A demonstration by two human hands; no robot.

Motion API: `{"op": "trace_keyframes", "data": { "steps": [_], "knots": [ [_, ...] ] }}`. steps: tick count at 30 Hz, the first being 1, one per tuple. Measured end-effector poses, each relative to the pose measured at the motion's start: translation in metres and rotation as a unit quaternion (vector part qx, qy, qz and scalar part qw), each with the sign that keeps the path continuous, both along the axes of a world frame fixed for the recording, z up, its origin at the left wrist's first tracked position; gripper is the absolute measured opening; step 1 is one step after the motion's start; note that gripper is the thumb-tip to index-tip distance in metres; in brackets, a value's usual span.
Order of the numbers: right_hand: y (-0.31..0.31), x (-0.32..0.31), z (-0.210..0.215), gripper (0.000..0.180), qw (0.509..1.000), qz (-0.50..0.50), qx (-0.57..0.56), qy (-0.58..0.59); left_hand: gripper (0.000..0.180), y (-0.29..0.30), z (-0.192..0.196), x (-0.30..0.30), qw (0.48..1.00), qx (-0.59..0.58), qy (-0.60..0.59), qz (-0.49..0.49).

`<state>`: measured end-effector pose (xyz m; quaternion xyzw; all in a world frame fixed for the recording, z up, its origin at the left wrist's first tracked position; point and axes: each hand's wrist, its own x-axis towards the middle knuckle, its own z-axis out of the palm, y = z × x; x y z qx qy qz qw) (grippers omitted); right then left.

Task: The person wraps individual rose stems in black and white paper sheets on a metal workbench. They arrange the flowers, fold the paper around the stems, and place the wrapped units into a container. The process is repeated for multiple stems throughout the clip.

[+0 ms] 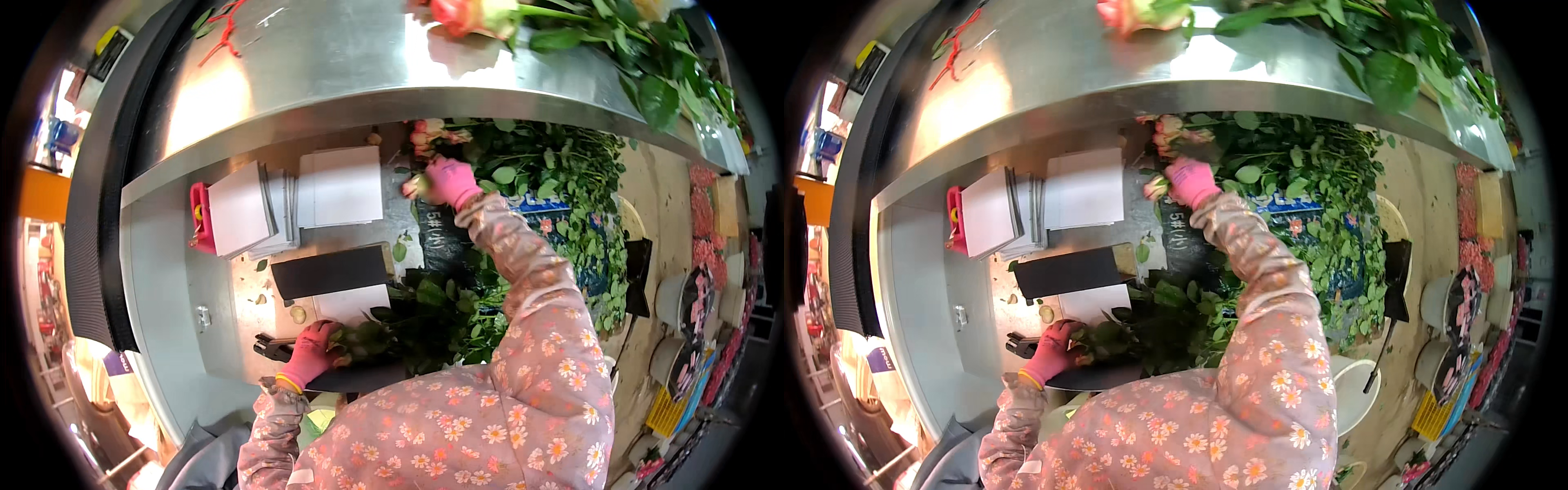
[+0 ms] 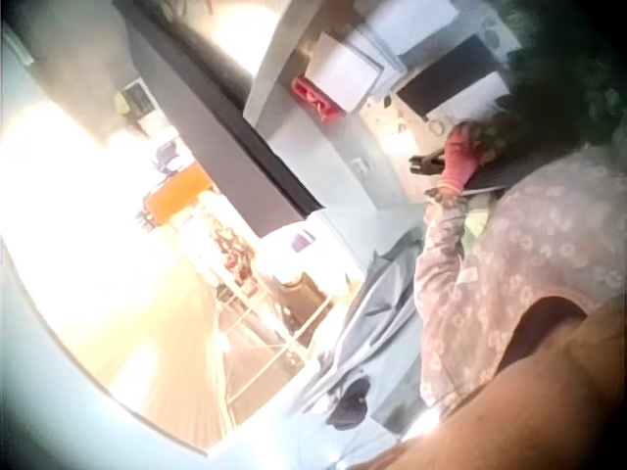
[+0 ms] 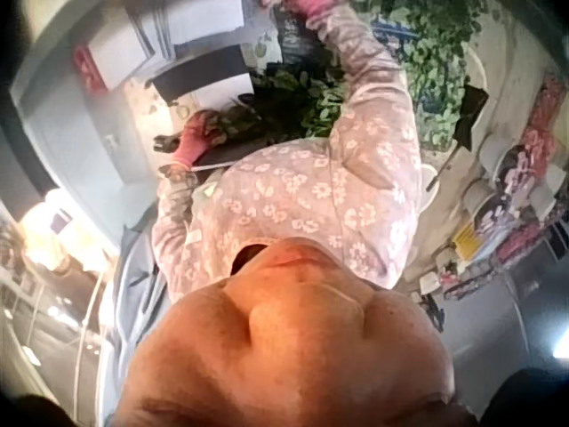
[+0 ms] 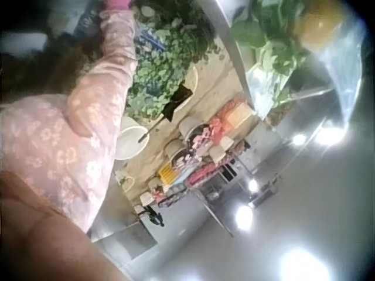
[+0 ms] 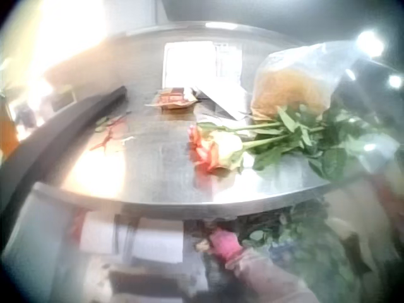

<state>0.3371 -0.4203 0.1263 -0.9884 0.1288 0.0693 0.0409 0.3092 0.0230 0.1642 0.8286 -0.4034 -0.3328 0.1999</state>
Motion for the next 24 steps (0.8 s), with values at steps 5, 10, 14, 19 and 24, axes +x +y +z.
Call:
{"op": "trace_keyframes", "data": {
  "steps": [5, 10, 14, 19, 24],
  "knots": [
    [0.038, -0.105, 0.079, 0.035, 0.946, 0.122, 0.114, -0.279, 0.050, -0.003, 0.004, 0.003, 1.000, -0.011, -0.004, -0.018],
    [0.067, -0.185, 0.233, 0.035, 0.773, -0.116, 0.429, -0.454, 0.047, 0.009, 0.000, 0.004, 0.999, -0.045, 0.000, -0.013],
    [0.156, -0.148, 0.232, 0.016, 0.955, 0.123, -0.020, -0.271, 0.032, 0.015, -0.017, 0.017, 0.996, -0.051, -0.038, -0.069],
    [0.246, -0.090, 0.040, 0.013, 0.956, 0.166, 0.232, -0.072, 0.054, 0.012, -0.048, 0.008, 0.995, -0.069, -0.043, 0.060],
    [0.259, -0.089, -0.017, 0.023, 0.948, 0.186, 0.253, -0.044, 0.076, 0.029, -0.064, -0.018, 0.950, -0.146, -0.062, 0.268]
  ]
}}
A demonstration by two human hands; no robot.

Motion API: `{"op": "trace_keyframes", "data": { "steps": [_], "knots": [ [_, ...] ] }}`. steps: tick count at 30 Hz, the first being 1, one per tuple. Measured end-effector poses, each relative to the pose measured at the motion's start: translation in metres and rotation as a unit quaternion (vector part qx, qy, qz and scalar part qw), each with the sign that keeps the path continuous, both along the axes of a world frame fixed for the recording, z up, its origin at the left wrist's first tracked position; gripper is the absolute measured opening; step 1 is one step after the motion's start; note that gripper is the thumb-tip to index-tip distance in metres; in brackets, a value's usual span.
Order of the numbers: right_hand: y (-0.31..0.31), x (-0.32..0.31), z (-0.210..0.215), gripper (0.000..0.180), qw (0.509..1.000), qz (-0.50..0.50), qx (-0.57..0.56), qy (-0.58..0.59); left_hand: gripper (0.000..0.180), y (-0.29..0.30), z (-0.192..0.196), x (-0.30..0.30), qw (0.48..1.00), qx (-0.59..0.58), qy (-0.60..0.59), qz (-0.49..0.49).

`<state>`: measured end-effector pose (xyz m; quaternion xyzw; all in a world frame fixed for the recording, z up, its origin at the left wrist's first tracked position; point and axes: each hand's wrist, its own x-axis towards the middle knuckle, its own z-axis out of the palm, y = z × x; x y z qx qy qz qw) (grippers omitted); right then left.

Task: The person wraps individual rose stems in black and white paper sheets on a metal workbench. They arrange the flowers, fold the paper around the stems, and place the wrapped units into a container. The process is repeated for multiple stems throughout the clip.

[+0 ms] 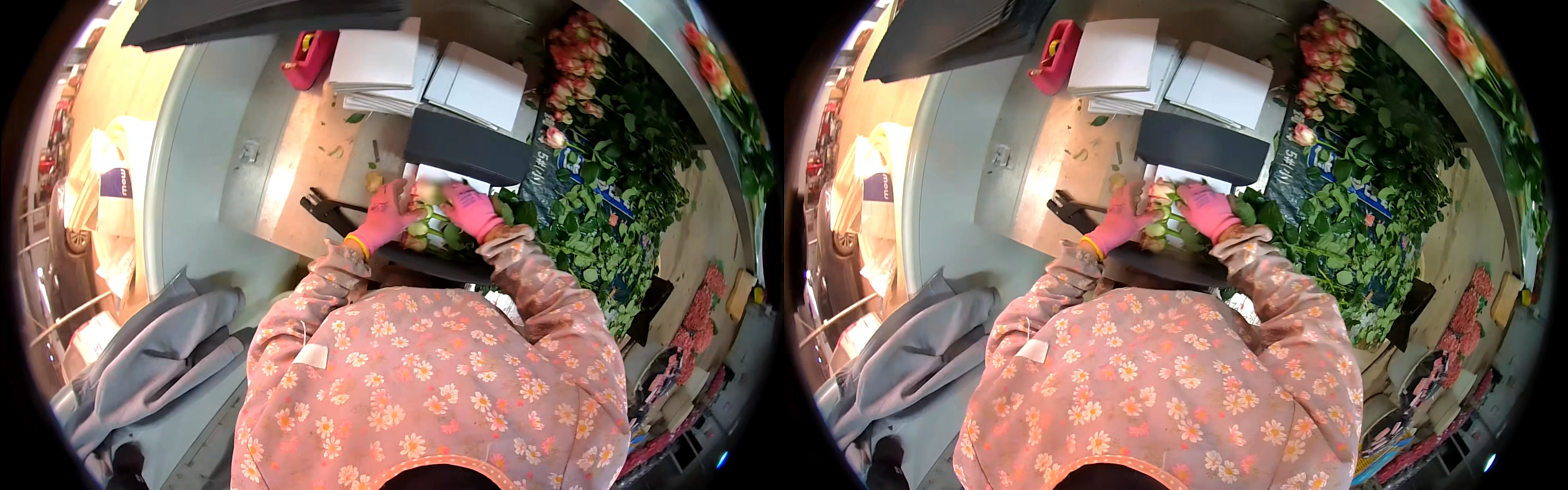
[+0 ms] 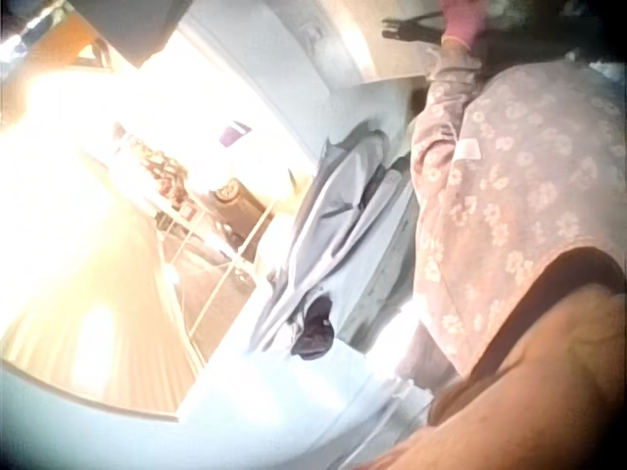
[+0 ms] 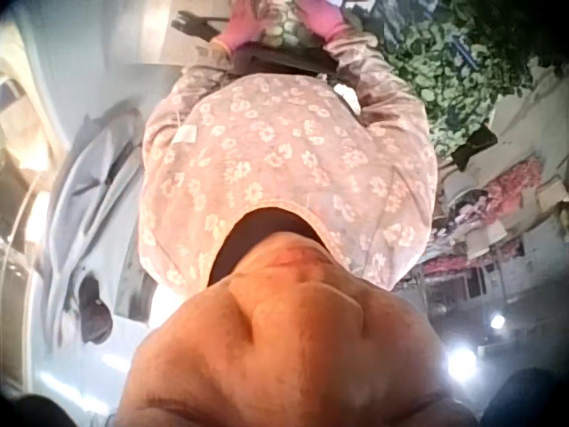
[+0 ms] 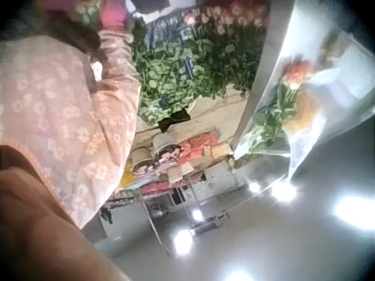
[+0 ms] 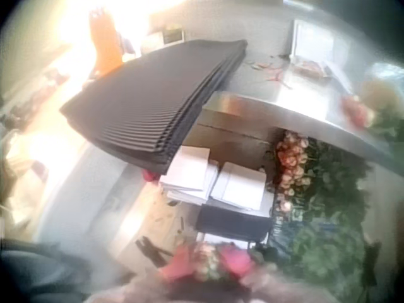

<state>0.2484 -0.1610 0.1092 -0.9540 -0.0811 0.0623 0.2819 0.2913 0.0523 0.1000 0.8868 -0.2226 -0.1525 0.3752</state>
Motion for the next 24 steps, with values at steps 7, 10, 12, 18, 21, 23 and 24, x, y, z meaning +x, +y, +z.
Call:
{"op": "trace_keyframes", "data": {
  "steps": [7, 10, 12, 18, 21, 23, 24],
  "knots": [
    [-0.005, 0.005, -0.004, 0.021, 0.998, 0.042, -0.039, 0.030, 0.067, -0.018, 0.037, 0.028, 0.990, 0.016, 0.002, -0.142],
    [-0.006, 0.009, 0.044, 0.020, 0.992, 0.080, -0.089, 0.033, 0.060, -0.034, 0.049, 0.051, 0.949, 0.138, 0.000, -0.285],
    [-0.040, 0.001, 0.068, 0.018, 0.983, -0.047, 0.039, -0.173, 0.056, -0.029, 0.045, 0.053, 0.949, 0.136, 0.003, -0.285],
    [-0.293, 0.017, -0.046, 0.019, 0.910, -0.381, -0.160, -0.032, 0.050, -0.033, 0.049, 0.045, 0.960, 0.053, -0.009, -0.275],
    [-0.278, 0.038, -0.056, 0.019, 0.906, -0.339, -0.226, 0.120, 0.053, -0.035, 0.051, 0.042, 0.958, 0.071, -0.016, -0.277],
    [-0.253, 0.046, -0.057, 0.021, 0.940, -0.239, -0.206, 0.130, 0.054, -0.038, 0.055, 0.043, 0.959, 0.086, -0.014, -0.270],
    [-0.236, 0.040, -0.046, 0.021, 0.964, -0.188, -0.166, 0.092, 0.055, -0.035, 0.055, 0.038, 0.960, 0.092, -0.005, -0.263]
  ]
}}
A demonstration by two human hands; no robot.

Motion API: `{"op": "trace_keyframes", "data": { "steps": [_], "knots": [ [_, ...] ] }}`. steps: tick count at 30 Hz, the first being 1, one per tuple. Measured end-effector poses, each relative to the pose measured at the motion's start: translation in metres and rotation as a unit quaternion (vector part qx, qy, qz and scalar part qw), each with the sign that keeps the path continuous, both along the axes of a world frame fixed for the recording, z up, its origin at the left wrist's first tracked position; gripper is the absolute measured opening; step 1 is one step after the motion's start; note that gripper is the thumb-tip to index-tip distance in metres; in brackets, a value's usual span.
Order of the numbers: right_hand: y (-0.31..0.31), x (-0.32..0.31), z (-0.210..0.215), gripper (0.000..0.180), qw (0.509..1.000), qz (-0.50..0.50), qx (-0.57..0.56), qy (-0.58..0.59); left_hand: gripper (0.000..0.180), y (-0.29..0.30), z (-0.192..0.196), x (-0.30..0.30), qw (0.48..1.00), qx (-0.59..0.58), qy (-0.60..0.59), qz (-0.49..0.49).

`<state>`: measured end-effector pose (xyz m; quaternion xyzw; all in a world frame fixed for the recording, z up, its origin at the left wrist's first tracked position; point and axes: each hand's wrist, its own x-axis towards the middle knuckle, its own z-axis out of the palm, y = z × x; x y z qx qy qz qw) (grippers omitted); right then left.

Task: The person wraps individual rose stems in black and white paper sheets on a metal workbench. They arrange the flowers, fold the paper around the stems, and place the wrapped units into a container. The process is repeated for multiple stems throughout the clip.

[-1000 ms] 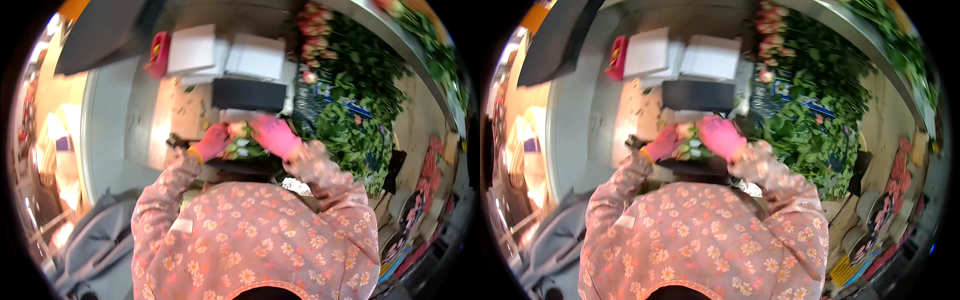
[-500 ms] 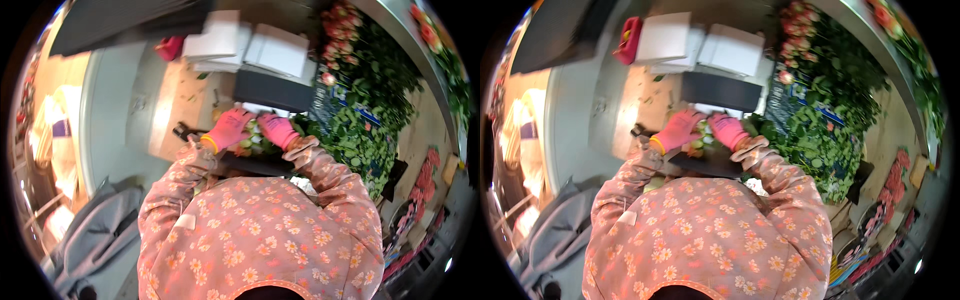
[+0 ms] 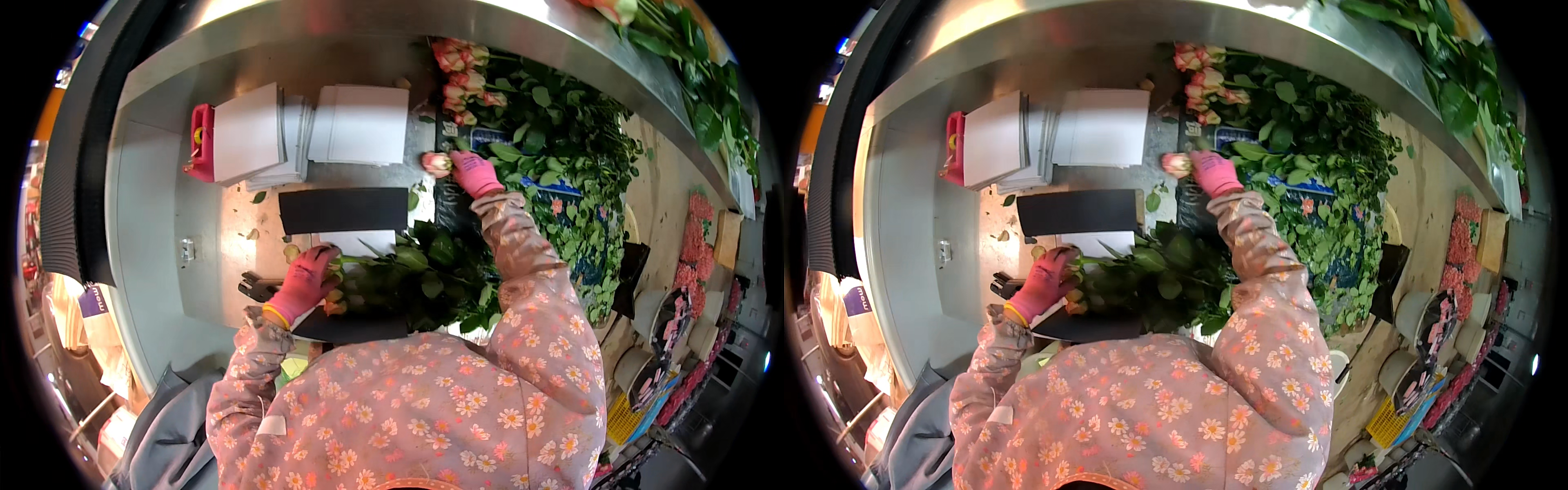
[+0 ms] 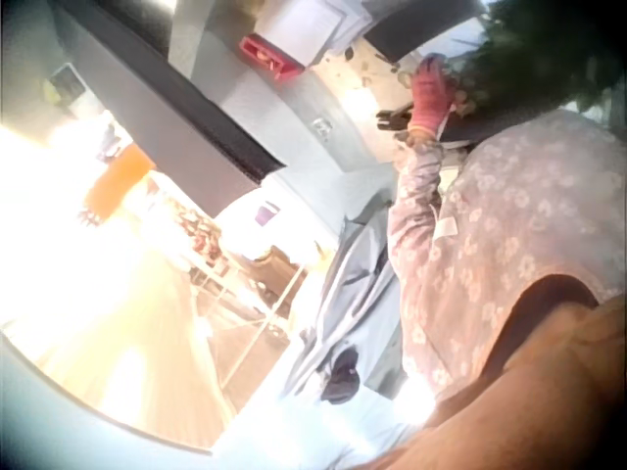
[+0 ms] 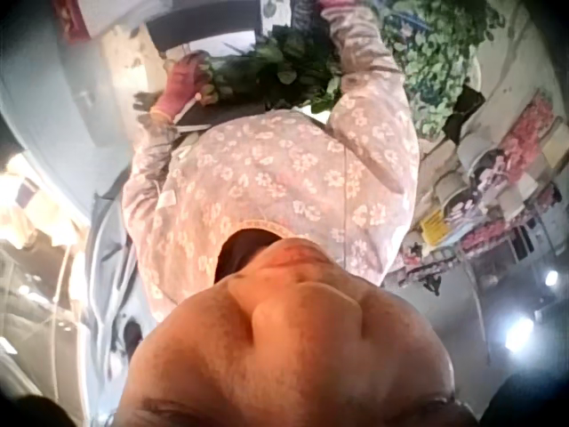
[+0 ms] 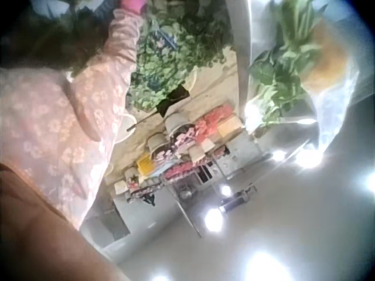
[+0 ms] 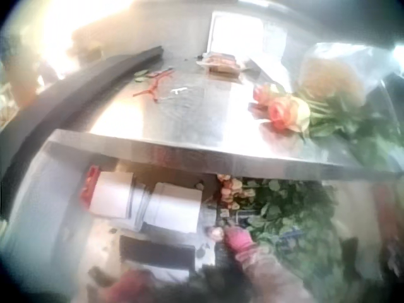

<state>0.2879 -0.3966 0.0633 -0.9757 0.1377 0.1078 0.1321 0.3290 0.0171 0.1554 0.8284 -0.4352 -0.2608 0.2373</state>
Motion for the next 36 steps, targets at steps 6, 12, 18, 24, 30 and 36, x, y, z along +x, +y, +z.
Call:
{"op": "trace_keyframes", "data": {
  "steps": [6, 12, 18, 24, 30, 36],
  "knots": [
    [0.007, -0.106, 0.176, 0.037, 0.801, -0.160, 0.378, -0.436, 0.059, 0.016, -0.019, -0.003, 0.999, -0.032, -0.011, 0.035],
    [0.107, -0.132, 0.299, 0.023, 0.932, 0.020, -0.032, -0.361, 0.052, 0.015, -0.019, 0.010, 0.999, -0.018, 0.026, 0.010],
    [0.226, -0.039, 0.131, 0.018, 0.981, 0.138, 0.027, -0.134, 0.049, 0.013, -0.005, -0.016, 0.982, 0.026, -0.188, -0.002],
    [0.238, -0.029, 0.039, 0.026, 0.989, 0.108, 0.057, -0.079, 0.046, 0.023, -0.015, -0.027, 0.986, -0.020, -0.163, 0.041],
    [0.244, -0.023, 0.041, 0.021, 0.990, 0.119, 0.030, -0.066, 0.046, 0.020, -0.009, -0.017, 0.980, -0.033, -0.197, 0.007],
    [0.255, -0.007, 0.095, 0.018, 0.969, 0.232, -0.041, -0.072, 0.048, 0.002, 0.001, 0.030, 0.983, 0.001, -0.132, -0.130]
  ]
}}
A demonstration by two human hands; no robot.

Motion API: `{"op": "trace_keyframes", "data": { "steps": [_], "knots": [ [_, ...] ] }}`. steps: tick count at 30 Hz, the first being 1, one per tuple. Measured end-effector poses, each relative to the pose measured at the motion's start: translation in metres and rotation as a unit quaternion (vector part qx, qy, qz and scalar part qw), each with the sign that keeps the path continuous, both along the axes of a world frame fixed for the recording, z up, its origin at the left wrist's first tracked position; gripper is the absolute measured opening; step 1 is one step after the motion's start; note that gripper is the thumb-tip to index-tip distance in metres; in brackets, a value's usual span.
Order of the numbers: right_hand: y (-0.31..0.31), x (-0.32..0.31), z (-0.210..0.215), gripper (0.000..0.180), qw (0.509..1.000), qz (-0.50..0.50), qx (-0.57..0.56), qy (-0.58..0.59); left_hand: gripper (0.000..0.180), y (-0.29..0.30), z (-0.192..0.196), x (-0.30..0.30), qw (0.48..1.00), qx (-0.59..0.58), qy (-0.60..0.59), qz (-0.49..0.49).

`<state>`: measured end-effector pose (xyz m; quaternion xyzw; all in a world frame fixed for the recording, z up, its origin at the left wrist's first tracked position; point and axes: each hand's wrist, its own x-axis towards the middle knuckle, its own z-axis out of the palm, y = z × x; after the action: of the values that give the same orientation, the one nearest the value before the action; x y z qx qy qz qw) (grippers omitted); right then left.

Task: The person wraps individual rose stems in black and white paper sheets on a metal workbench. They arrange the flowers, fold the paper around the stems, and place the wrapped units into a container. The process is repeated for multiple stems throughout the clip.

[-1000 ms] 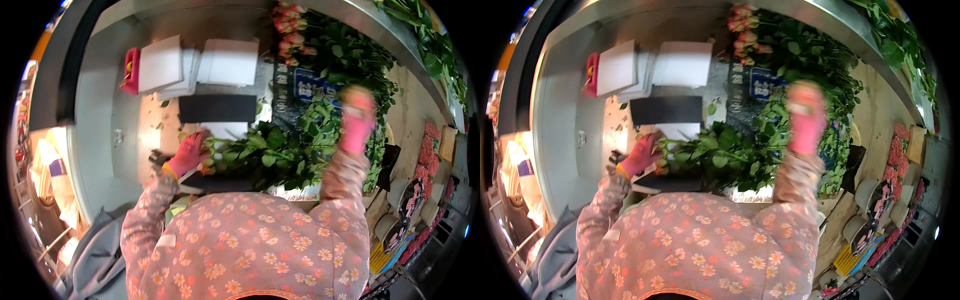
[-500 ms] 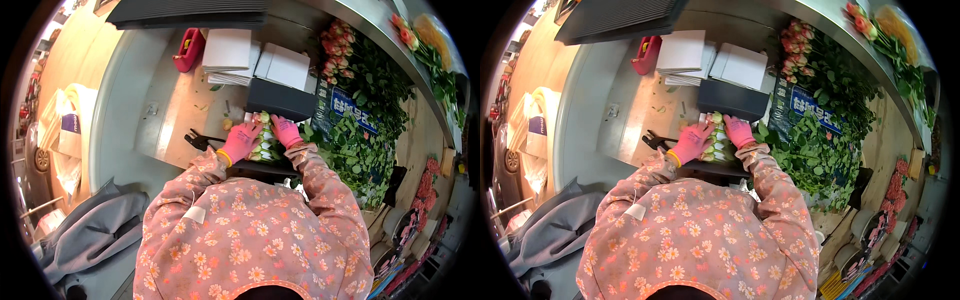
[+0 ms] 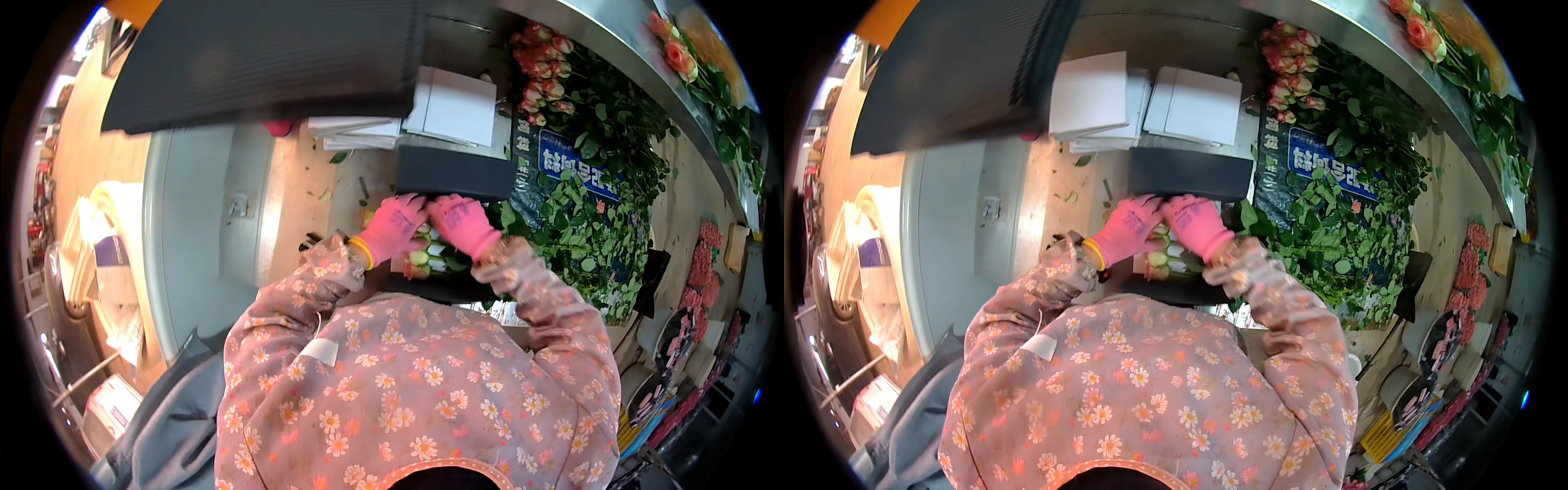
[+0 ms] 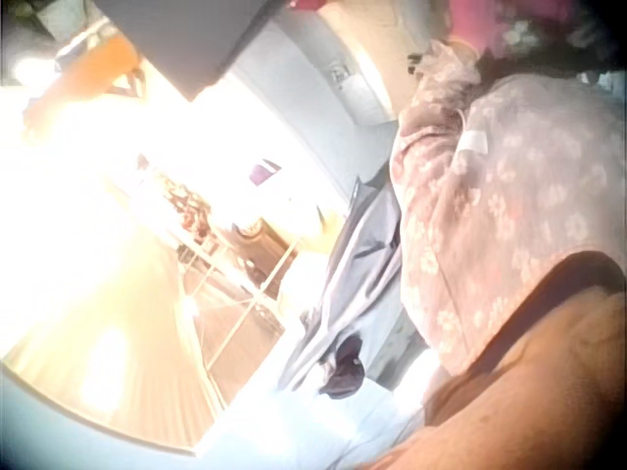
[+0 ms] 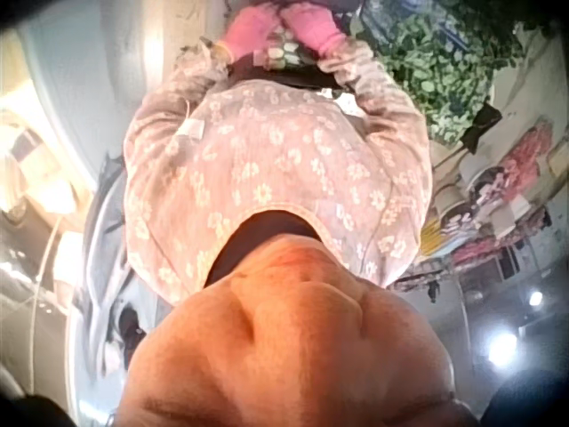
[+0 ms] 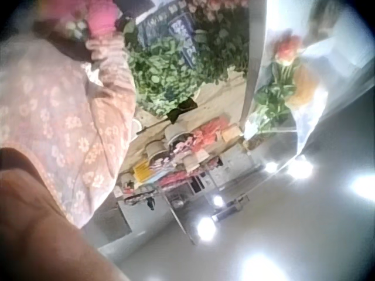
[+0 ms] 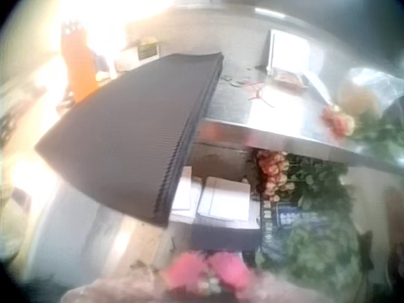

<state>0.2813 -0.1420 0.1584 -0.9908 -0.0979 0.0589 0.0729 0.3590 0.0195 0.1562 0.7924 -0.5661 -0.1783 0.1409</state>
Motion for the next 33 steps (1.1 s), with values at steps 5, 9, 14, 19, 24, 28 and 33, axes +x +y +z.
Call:
{"op": "trace_keyframes", "data": {
  "steps": [5, 9, 14, 19, 24, 28, 33],
  "knots": [
    [-0.048, 0.031, 0.045, 0.060, 0.952, -0.152, 0.145, 0.221, 0.054, 0.012, -0.012, -0.002, 0.997, -0.055, 0.051, 0.022],
    [-0.143, 0.116, -0.023, 0.075, 0.902, -0.412, 0.131, 0.007, 0.056, 0.012, -0.013, -0.001, 0.994, -0.079, 0.068, 0.025],
    [-0.196, 0.158, -0.104, 0.082, 0.902, -0.415, 0.079, 0.091, 0.053, 0.006, -0.012, 0.001, 0.994, -0.072, 0.083, 0.010],
    [-0.200, 0.144, -0.062, 0.053, 0.830, -0.329, 0.431, 0.133, 0.054, 0.015, -0.016, 0.002, 0.993, -0.091, 0.075, 0.026],
    [-0.188, 0.129, -0.022, 0.060, 0.904, -0.308, 0.152, 0.254, 0.056, 0.012, -0.025, 0.002, 0.994, -0.100, 0.053, 0.004],
    [-0.221, 0.117, -0.010, 0.058, 0.888, -0.362, 0.175, 0.222, 0.058, 0.003, -0.035, 0.008, 0.992, -0.107, 0.061, -0.015],
    [-0.124, -0.010, 0.151, 0.052, 0.631, -0.404, 0.662, -0.032, 0.059, 0.027, -0.060, 0.001, 0.981, -0.161, 0.102, 0.021]
  ]
}}
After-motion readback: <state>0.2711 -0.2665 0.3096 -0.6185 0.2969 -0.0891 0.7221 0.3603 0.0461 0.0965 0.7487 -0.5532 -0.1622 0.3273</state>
